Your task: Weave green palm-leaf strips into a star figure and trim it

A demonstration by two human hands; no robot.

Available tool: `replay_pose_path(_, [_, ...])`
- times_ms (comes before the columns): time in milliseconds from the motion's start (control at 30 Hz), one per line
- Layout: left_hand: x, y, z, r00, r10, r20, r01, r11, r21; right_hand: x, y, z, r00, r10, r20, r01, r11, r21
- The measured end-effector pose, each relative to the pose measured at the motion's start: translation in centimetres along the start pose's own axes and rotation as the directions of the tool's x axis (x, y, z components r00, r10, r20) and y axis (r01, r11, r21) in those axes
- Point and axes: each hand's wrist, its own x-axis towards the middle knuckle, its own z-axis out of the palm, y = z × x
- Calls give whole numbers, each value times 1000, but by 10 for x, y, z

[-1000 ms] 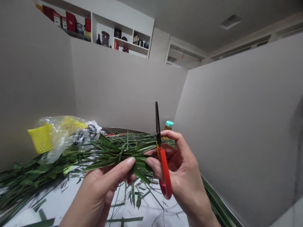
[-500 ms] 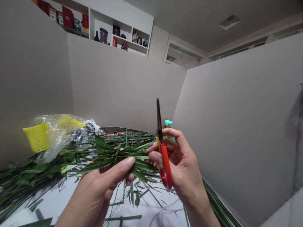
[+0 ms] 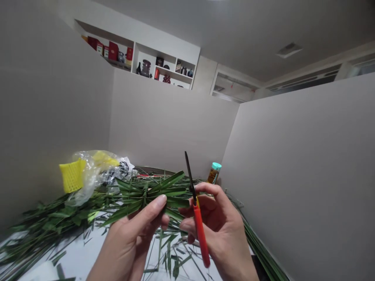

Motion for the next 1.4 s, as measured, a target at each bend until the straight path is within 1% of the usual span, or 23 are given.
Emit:
replay_pose_path(67, [-2, -1, -1, 999, -4, 42, 3, 1000, 6, -2, 5, 1, 999, -31, -31, 31, 999, -14])
replay_pose_path(167, [-3, -2, -2, 995, 37, 98, -42, 998, 50, -5, 5, 2, 995, -71, -76, 65, 995, -70])
replay_pose_path(267, [-3, -2, -5, 993, 57, 100, -66, 994, 88, -7, -3, 5, 990, -48, -131, 32, 992, -124])
replay_pose_path(367, [-3, -3, -5, 991, 45, 122, -58, 993, 103, -10, -9, 9, 986, -47, -163, 26, 992, -127])
replay_pose_path(433, [-4, -3, -4, 989, 46, 137, -61, 992, 112, -11, -9, 9, 977, -105, -185, 77, 985, -153])
replay_pose_path(500, [-4, -3, -2, 991, 57, 120, -74, 987, 144, -11, -6, 8, 958, -201, -204, 159, 966, -206])
replay_pose_path(600, [-5, -4, 0, 995, 73, 70, -87, 971, 224, -10, 0, 4, 912, -371, -173, 314, 905, -286])
replay_pose_path(667, [-5, -4, 1, 997, 68, 48, -78, 961, 265, -9, 3, 2, 894, -423, -149, 366, 880, -304])
replay_pose_path(800, [-4, -6, -2, 996, 70, 52, -82, 949, 303, -9, 3, 2, 913, -384, -139, 335, 899, -282])
replay_pose_path(900, [-2, -6, -5, 992, 89, 93, -115, 938, 329, -10, 0, 1, 936, -332, -121, 292, 920, -262])
replay_pose_path(1000, [-1, -4, -6, 983, 124, 137, -167, 913, 373, -9, -5, -2, 942, -306, -135, 269, 933, -239])
replay_pose_path(1100, [-3, -2, -5, 980, 106, 170, -174, 872, 458, -7, -11, -5, 955, -268, -126, 236, 947, -219])
replay_pose_path(1167, [-4, -2, -4, 979, 88, 183, -171, 842, 512, -6, -15, -6, 962, -251, -107, 220, 945, -241])
replay_pose_path(1233, [-4, -3, -5, 976, 82, 200, -181, 817, 547, -6, -17, -7, 962, -255, -102, 213, 928, -304])
replay_pose_path(1333, [-2, -5, -5, 973, 84, 215, -194, 799, 569, -6, -17, -8, 963, -258, -84, 205, 894, -399])
replay_pose_path(1400, [0, -6, -5, 975, 89, 206, -194, 793, 578, -5, -15, -10, 971, -223, -81, 173, 898, -404])
